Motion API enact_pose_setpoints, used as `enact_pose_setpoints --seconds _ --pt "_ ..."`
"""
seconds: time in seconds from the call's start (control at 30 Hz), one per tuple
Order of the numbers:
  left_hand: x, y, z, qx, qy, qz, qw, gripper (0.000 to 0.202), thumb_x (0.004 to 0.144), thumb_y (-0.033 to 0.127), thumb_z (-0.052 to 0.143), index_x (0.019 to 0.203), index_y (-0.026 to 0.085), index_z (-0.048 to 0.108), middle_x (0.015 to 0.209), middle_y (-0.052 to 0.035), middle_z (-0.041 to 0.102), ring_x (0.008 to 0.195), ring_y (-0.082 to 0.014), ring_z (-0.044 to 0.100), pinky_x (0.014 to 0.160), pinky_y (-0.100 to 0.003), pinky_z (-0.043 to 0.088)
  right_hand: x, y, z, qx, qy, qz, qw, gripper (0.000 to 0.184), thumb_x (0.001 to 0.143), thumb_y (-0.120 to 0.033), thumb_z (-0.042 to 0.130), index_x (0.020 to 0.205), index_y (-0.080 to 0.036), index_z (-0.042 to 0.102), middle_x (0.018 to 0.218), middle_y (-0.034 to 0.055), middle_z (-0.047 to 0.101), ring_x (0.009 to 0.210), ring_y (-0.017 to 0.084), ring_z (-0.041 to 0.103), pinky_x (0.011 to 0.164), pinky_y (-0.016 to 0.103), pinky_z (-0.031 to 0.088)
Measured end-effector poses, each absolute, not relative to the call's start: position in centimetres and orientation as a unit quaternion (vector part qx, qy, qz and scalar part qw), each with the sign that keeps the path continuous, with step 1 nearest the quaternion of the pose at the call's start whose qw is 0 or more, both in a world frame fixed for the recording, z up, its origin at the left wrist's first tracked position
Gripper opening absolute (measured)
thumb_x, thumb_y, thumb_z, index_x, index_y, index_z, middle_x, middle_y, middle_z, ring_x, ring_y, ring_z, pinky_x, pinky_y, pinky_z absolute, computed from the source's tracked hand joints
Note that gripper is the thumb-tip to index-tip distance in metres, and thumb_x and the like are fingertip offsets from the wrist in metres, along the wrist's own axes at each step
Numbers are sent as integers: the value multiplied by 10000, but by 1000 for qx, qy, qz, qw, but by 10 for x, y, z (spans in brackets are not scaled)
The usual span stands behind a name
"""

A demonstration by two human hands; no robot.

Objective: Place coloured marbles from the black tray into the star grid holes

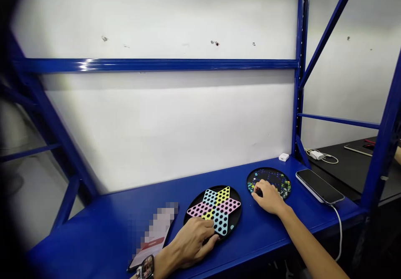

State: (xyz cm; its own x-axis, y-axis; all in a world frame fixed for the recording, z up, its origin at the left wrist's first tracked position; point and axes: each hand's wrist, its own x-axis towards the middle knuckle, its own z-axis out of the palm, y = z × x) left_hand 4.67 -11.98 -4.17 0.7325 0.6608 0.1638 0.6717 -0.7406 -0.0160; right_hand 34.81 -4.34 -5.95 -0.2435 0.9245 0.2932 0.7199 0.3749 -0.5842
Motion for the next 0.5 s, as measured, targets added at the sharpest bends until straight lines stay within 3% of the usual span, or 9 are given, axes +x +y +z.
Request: enact_pose_setpoints --seconds 0.17,0.3,0.4,0.5 --pt "44 -119 -38 -921 -377 -95 -13 341 996 277 434 695 191 566 712 6 644 596 -120 503 584 -275 295 345 -46 -58 -524 -755 157 361 163 877 -358 559 791 -233 617 907 36 627 921 232 572 846 379 415" --pt "46 -117 -22 -881 -434 -183 -43 483 1047 362 267 640 197 469 630 12 556 561 -124 435 584 -282 293 321 -62 -48 -479 -686 215 504 287 878 -456 597 720 -217 583 801 28 589 786 194 534 755 335 410" --pt "58 -118 -2 -851 -459 -251 -46 479 1044 403 211 640 213 384 593 22 469 543 -131 384 567 -289 278 285 -87 -37 -404 -589 453 533 444 861 -626 571 733 -201 579 703 -9 534 551 110 426 543 261 330" --pt "80 -122 13 -858 -447 -251 -41 384 1032 370 268 722 217 435 673 11 534 589 -146 438 585 -294 299 247 -114 -33 -304 -405 764 400 528 873 -720 472 815 -206 580 661 -38 545 388 58 307 417 218 178"
